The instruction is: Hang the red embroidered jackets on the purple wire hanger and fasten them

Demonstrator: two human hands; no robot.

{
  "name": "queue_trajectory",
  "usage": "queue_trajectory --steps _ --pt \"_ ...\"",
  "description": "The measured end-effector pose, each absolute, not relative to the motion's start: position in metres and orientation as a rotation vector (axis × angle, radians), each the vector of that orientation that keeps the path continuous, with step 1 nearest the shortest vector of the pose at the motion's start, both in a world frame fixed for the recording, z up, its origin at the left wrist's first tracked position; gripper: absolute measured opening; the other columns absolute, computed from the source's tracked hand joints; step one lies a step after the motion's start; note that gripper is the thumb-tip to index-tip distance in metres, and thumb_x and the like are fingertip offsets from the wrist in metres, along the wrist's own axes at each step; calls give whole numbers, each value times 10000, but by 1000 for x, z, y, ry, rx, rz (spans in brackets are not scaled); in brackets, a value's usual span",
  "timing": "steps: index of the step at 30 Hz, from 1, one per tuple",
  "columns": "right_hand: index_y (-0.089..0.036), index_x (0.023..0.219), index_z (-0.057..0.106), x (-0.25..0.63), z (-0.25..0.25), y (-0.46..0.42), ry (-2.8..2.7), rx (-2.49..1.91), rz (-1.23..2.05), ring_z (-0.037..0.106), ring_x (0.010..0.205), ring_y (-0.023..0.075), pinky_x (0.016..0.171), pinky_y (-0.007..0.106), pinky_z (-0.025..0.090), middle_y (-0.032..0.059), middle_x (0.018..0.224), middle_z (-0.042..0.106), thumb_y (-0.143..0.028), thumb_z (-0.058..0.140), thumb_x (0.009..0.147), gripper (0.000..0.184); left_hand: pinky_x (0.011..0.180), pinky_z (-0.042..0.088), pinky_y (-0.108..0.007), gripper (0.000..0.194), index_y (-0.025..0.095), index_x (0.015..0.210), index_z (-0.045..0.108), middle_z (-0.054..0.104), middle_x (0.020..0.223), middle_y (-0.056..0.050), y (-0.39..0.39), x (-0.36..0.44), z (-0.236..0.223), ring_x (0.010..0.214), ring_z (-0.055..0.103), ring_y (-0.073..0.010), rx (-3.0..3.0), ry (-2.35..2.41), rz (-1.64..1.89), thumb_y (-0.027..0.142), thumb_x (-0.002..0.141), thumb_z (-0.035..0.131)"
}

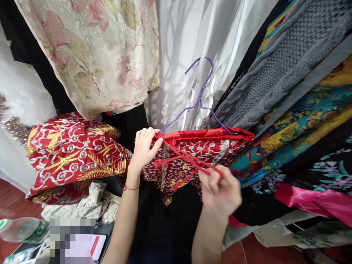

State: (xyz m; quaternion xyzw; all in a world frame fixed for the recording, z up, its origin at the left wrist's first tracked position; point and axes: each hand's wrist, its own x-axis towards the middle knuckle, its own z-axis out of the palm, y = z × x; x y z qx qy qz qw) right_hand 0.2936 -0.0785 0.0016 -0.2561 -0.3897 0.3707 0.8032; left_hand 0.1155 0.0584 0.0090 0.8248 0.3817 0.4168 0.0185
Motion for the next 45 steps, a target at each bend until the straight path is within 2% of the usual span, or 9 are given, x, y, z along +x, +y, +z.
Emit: queue_trajectory --steps 5,10,13,16,19,24,32,38,45 --pt "-204 584 546 314 2 -91 -699 -554 564 143 284 47 331 248 105 -96 380 288 -330 517 887 329 916 361 -409 204 235 1015 558 628 915 -34 60 124 10 934 544 -244 2589 1276 1309 243 811 565" --pt "-227 628 506 326 -9 -97 -610 -523 447 104 282 65 329 258 53 -107 369 260 -343 523 839 241 895 360 -423 355 238 1029 543 636 967 -58 62 124 6 960 548 -267 2612 1330 1275 85 713 491" --pt "-228 727 558 336 -8 -102 -588 -521 343 122 297 79 345 250 103 -116 371 278 -336 526 840 160 906 356 -427 439 241 1064 539 639 1000 -61 64 120 4 992 545 -268 2636 1285 1250 52 677 455" --pt "-208 804 615 338 -7 -95 -620 -630 371 203 322 75 386 239 194 -106 393 369 -315 548 842 132 911 358 -428 403 236 1076 543 633 980 -55 66 119 4 974 537 -262 2641 1249 1275 93 705 473" --pt "-198 806 626 325 -11 -72 -759 -836 485 279 358 67 406 218 211 -104 419 374 -318 589 864 139 907 364 -422 274 225 1067 557 621 932 -50 63 121 5 945 536 -256 2636 1256 1324 220 794 536" --pt "-196 871 639 284 -25 -23 -1181 -1186 514 438 501 74 494 213 337 -46 630 533 -373 595 885 183 864 367 -402 267 227 1002 585 642 888 -39 55 129 7 894 547 -245 2612 1327 1383 414 823 652" --pt "-215 788 555 236 -18 8 -1221 -1442 298 513 548 122 647 263 412 -4 720 645 -347 519 908 182 823 358 -393 173 233 825 627 655 764 -14 61 141 6 784 541 -216 2474 1511 1517 398 877 638" --pt "-202 924 582 233 -15 9 -1334 -1494 286 422 479 130 554 256 299 -50 548 488 -287 441 907 166 824 343 -369 191 229 784 669 657 729 3 60 145 10 754 533 -188 2335 1531 1538 393 879 645" --pt "-230 681 419 229 -48 10 -1095 -1052 806 262 445 75 460 224 219 -94 496 296 -438 465 910 313 846 325 -368 183 218 702 641 627 662 23 64 153 2 726 519 -176 2247 1546 1734 300 861 678"
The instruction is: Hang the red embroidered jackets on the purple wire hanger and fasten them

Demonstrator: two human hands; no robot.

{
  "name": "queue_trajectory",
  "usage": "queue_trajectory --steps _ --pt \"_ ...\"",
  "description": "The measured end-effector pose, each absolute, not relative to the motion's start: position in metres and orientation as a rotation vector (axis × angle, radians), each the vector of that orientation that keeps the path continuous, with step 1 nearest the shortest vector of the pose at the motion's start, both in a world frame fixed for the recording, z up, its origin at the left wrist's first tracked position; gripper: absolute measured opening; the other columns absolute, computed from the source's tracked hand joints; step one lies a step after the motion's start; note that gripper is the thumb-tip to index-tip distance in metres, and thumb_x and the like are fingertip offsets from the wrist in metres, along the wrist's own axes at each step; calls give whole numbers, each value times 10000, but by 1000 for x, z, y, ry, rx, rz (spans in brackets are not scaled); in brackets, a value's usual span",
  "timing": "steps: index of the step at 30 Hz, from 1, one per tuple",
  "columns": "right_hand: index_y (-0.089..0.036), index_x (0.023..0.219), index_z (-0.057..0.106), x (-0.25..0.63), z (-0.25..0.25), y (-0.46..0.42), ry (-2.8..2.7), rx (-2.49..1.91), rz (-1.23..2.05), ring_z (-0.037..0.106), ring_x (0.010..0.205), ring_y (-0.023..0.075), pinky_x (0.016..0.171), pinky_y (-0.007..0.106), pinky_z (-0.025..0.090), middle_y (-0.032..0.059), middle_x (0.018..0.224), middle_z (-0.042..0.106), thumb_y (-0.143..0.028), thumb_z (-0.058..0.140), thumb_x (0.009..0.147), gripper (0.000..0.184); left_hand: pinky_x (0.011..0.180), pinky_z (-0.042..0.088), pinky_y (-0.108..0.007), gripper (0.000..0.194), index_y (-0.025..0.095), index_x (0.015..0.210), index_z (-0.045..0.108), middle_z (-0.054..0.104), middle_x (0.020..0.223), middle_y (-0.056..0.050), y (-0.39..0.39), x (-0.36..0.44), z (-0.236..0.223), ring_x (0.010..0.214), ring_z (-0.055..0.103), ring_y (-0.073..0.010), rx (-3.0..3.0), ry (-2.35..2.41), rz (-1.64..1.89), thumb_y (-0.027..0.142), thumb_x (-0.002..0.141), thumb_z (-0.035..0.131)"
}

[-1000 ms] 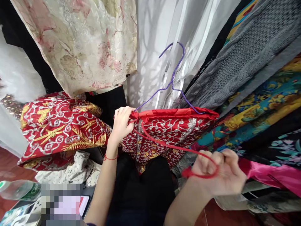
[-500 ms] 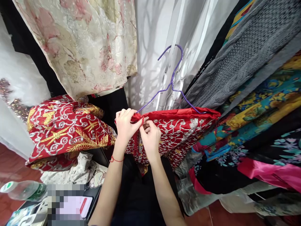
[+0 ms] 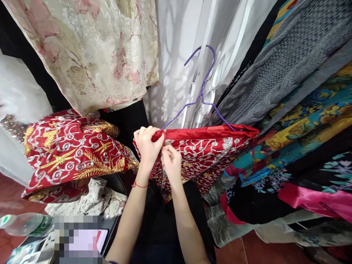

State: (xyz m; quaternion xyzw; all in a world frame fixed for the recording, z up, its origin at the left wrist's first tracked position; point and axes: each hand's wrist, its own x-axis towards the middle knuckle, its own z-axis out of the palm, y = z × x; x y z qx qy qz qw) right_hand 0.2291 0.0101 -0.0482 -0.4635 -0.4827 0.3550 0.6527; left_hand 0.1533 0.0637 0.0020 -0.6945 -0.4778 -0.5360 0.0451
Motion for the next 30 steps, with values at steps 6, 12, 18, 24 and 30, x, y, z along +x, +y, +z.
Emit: queue_trajectory --steps 6,12,18,24,30 --pt "-211 711 480 212 -91 0 -996 -1097 708 251 471 70 475 231 202 -99 508 290 -410 495 909 280 846 327 -364 190 215 729 643 611 671 14 66 155 -3 741 510 -183 -2155 -1426 -1574 322 885 652" --pt "-210 733 506 217 -73 7 -904 -951 898 260 423 64 434 223 207 -110 477 322 -465 527 882 296 876 326 -369 246 226 859 706 639 748 2 60 146 8 787 529 -189 -2310 -1434 -1499 461 878 635" --pt "-199 752 537 222 -51 6 -952 -923 831 323 432 67 439 217 256 -94 498 393 -417 550 873 250 876 337 -385 410 229 1034 691 644 890 -29 52 135 14 865 532 -223 -2443 -1378 -1323 549 778 701" --pt "-209 707 495 218 -62 6 -941 -988 774 247 444 64 446 215 223 -103 493 303 -344 479 860 205 845 330 -389 72 228 798 664 619 753 -17 53 149 8 793 513 -212 -2304 -1526 -1366 291 811 696" --pt "-190 725 555 213 -120 19 -880 -1168 678 282 467 81 468 224 271 -81 512 344 -366 461 776 206 848 322 -393 154 226 783 649 633 762 -13 58 156 5 810 516 -218 -2255 -1588 -1377 85 721 638"
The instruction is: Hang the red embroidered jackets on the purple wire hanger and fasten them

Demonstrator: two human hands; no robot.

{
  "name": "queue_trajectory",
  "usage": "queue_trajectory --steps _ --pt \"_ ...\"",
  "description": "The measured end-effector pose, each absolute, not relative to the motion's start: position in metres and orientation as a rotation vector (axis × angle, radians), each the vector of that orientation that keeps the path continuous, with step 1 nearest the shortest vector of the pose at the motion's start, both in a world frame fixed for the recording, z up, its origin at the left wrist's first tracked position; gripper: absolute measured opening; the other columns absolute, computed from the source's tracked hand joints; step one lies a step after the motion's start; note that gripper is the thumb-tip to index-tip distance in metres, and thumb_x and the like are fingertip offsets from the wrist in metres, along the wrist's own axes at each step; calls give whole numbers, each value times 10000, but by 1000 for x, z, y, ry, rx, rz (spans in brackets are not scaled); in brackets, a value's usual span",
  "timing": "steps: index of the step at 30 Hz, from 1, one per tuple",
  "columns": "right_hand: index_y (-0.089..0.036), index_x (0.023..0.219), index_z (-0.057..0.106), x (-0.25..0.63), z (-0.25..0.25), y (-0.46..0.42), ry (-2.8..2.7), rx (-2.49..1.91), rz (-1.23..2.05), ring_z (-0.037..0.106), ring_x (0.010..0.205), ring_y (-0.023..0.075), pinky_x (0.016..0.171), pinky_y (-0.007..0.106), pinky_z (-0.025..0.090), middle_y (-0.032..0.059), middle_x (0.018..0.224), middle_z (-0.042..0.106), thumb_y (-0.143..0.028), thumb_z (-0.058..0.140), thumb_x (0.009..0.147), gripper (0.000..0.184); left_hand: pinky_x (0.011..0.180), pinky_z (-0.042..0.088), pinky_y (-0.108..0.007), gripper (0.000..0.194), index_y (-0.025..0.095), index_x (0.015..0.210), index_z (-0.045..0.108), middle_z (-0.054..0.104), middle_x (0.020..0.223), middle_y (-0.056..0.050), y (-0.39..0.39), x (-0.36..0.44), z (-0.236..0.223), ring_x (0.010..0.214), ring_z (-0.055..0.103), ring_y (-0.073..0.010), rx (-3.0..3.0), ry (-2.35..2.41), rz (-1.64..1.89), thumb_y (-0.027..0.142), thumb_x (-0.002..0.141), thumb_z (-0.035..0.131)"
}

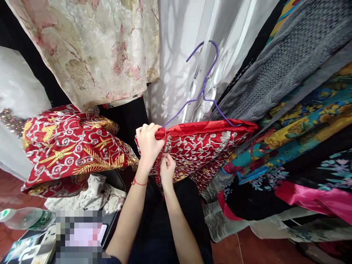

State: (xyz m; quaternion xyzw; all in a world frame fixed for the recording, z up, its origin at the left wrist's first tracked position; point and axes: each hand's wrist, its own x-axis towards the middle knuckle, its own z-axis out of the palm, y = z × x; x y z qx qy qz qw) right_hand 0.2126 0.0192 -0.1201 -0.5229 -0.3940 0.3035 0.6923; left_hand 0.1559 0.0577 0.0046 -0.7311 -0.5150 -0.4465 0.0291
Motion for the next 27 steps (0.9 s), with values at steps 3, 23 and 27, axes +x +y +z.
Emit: queue_trajectory --steps 3,23,27 --pt "-184 734 591 210 -157 18 -888 -1337 646 355 453 105 469 231 326 -52 496 433 -394 443 785 262 850 324 -392 168 226 782 642 628 756 -13 60 156 2 818 518 -220 -2248 -1581 -1371 77 705 623" --pt "-226 1201 620 335 9 -14 -1703 -1488 -635 355 1365 386 1065 580 320 181 1442 445 -376 623 878 356 817 426 -373 200 197 968 670 706 921 -42 58 126 7 857 599 -229 -2380 -1324 -1405 204 778 608" --pt "-267 1032 680 365 12 -2 -1767 -1498 -766 249 1434 416 1065 635 259 101 1567 332 -309 606 894 161 880 472 -354 325 196 975 668 725 997 -47 58 119 6 923 642 -208 -2454 -1321 -1577 67 756 465"
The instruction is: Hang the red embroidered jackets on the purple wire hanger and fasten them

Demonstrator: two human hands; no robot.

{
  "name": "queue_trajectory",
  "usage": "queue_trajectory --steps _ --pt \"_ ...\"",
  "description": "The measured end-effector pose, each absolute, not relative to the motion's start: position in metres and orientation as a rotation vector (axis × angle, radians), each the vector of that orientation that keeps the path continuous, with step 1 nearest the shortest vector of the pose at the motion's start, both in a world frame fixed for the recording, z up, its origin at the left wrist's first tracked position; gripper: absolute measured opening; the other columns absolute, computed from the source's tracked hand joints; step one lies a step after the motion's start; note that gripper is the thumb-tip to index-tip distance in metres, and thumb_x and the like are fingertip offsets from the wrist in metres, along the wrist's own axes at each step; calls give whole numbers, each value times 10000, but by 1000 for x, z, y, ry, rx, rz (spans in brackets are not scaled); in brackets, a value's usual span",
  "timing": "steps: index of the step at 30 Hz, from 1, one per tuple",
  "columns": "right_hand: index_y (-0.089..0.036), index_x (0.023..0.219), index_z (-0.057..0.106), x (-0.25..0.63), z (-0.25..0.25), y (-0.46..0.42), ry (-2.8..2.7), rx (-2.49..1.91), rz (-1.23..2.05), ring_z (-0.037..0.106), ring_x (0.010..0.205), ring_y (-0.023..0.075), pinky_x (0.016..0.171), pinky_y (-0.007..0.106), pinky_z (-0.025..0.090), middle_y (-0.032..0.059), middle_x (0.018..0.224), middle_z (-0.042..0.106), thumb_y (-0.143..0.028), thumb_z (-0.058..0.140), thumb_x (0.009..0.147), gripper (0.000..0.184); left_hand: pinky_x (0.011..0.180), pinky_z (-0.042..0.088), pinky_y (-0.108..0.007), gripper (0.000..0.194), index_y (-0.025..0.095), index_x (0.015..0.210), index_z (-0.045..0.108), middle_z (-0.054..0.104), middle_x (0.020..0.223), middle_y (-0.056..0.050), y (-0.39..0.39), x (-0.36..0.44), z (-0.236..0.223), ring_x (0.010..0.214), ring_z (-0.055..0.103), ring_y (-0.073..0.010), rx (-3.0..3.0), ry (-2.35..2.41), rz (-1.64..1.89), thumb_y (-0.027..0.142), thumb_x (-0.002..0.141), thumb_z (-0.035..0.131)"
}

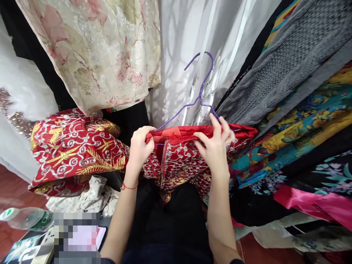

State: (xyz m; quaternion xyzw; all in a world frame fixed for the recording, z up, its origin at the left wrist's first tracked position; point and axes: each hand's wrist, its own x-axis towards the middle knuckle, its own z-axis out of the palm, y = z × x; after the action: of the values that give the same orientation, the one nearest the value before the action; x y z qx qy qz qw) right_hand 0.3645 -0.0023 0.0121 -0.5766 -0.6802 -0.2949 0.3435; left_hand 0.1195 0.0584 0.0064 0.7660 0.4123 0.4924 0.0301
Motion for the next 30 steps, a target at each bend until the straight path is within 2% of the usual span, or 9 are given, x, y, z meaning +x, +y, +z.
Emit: queue_trajectory --steps 3,6,9,12,18,21,25,27,30 --pt "-260 891 696 378 16 3 -1709 -1461 -813 238 1442 425 1079 643 222 63 1562 356 -329 616 891 105 964 481 -355 408 197 1057 658 724 1109 -58 57 115 4 1033 658 -205 2243 1227 1546 46 758 426" --pt "-239 883 698 385 20 10 -1702 -1444 -776 266 1438 419 1075 610 259 91 1568 330 -355 600 906 153 1014 471 -344 441 200 1111 634 707 1182 -61 57 113 -2 1108 653 -193 2136 1205 1637 43 758 422" --pt "-227 903 701 392 16 17 -1722 -1427 -685 403 1351 371 1044 560 323 124 1503 386 -372 563 935 202 953 487 -307 361 204 1015 616 712 1066 -47 61 110 -13 1010 669 -165 1923 1275 1869 53 765 405" --pt "-228 900 710 396 8 19 -1731 -1409 -622 491 1237 331 1016 539 357 120 1441 436 -376 576 932 203 847 490 -267 213 211 892 556 650 914 -35 70 103 -33 865 634 -141 1593 1403 2056 104 779 410" --pt "-204 905 700 393 -13 10 -1915 -1331 -554 585 1127 249 937 413 463 151 1345 499 -364 535 969 238 671 437 -210 182 218 850 515 551 850 -15 75 97 -75 718 508 -114 1282 1339 1857 162 691 448" --pt "-208 908 708 395 -21 2 -1923 -1384 -586 570 1192 272 945 436 466 156 1361 506 -359 537 970 237 671 430 -219 161 219 849 514 552 882 -19 67 102 -77 725 493 -116 1318 1273 1790 192 695 476" --pt "-214 901 732 408 -28 -14 -1822 -1413 -543 477 1333 328 1027 524 434 152 1472 437 -394 576 946 243 613 416 -223 87 226 816 464 507 777 1 56 112 -63 648 461 -112 1336 1172 1745 241 731 478" --pt "-220 879 745 418 -31 -25 -1794 -1401 -450 436 1384 340 1069 543 421 130 1526 395 -412 597 931 247 585 413 -221 79 228 798 442 507 743 7 51 118 -56 625 470 -110 1310 1072 1710 255 741 490" --pt "-220 861 758 433 -38 -42 -1794 -1378 -222 480 1370 328 1076 508 459 115 1554 381 -442 619 912 266 580 429 -221 82 227 778 442 542 752 6 45 125 -53 630 505 -110 1268 977 1687 227 723 503"
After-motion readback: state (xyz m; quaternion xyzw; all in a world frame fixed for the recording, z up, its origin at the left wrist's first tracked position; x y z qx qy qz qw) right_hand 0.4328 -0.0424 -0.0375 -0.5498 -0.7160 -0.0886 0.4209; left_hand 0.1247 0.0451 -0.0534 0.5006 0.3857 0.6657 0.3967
